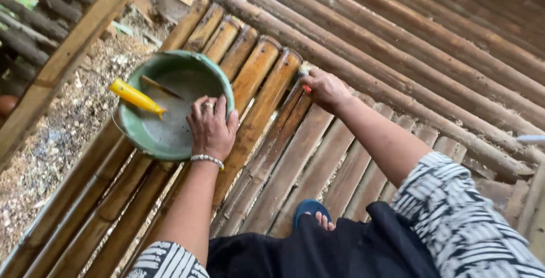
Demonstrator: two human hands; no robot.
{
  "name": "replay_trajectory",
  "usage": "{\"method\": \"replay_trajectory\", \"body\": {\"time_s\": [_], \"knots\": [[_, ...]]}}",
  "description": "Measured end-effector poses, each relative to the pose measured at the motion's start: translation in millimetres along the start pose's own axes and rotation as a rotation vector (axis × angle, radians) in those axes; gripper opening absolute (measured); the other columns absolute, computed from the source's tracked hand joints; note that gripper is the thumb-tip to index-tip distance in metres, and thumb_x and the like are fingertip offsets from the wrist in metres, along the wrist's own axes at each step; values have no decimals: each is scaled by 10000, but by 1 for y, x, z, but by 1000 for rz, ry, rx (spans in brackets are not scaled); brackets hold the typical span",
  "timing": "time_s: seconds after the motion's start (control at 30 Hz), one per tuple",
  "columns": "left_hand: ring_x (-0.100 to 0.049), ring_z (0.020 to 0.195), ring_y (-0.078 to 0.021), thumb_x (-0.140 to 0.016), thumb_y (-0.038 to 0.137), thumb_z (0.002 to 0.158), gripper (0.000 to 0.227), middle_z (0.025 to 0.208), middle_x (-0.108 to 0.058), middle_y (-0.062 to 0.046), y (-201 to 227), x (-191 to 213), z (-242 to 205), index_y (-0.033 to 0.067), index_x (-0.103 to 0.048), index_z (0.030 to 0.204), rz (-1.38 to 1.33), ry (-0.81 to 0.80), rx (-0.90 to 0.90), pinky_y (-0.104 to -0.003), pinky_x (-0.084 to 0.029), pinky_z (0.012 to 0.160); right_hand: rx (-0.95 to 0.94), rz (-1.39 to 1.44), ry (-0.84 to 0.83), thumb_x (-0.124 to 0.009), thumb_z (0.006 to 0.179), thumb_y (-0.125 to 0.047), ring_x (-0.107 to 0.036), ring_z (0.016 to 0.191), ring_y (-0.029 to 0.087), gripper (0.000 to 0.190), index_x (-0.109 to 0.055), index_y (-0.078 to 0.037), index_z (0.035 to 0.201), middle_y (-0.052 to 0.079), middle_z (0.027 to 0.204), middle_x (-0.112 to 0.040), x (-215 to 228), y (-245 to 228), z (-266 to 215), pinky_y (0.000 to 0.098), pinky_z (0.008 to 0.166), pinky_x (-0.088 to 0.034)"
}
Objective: Applying a liquid coating to bamboo poles using a paintbrush and a small hand tool.
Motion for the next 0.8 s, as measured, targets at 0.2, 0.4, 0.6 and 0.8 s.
{"method": "replay_trajectory", "body": {"time_s": [0.2,0.4,0.6,0.8], "knots": [[-431,1195,-274,-413,415,924,432,1087,-585,-67,-3,-3,1,132,-587,1200,-32,-57,42,-445,-370,859,484,363,-300,-607,749,-17,-665,651,326,209,-558,-85,940,86,989,-590,-7,-147,-44,429,618,-577],[-438,1187,-277,-442,408,910,431,1073,-582,-73,-4,-5,0,127,-585,1204,-36,-22,31,-452,-375,860,183,251,217,-628,718,-52,-614,742,285,238,-588,-155,928,39,867,-552,13,-9,-30,403,708,-514],[-451,1174,-272,-447,416,905,429,1053,-592,-64,-6,-9,-1,133,-592,1192,-26,-3,18,-453,-376,857,-174,1146,108,-531,872,-286,-583,634,173,217,-632,-189,706,8,710,-547,17,-70,-91,303,666,-517],[-437,1181,-259,-405,420,937,427,1056,-599,-60,-5,-2,1,148,-611,1194,-21,-60,41,-436,-353,870,67,665,263,-601,809,-73,-620,795,357,122,-635,-124,914,115,850,-589,-49,-73,-119,416,769,-501]]}}
Point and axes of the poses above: each hand's wrist, its own z-axis towards the middle knuckle, its own x-axis out of the back of the hand, y = z × x, the point moved 9 cm from there along z, towards the middle knuckle
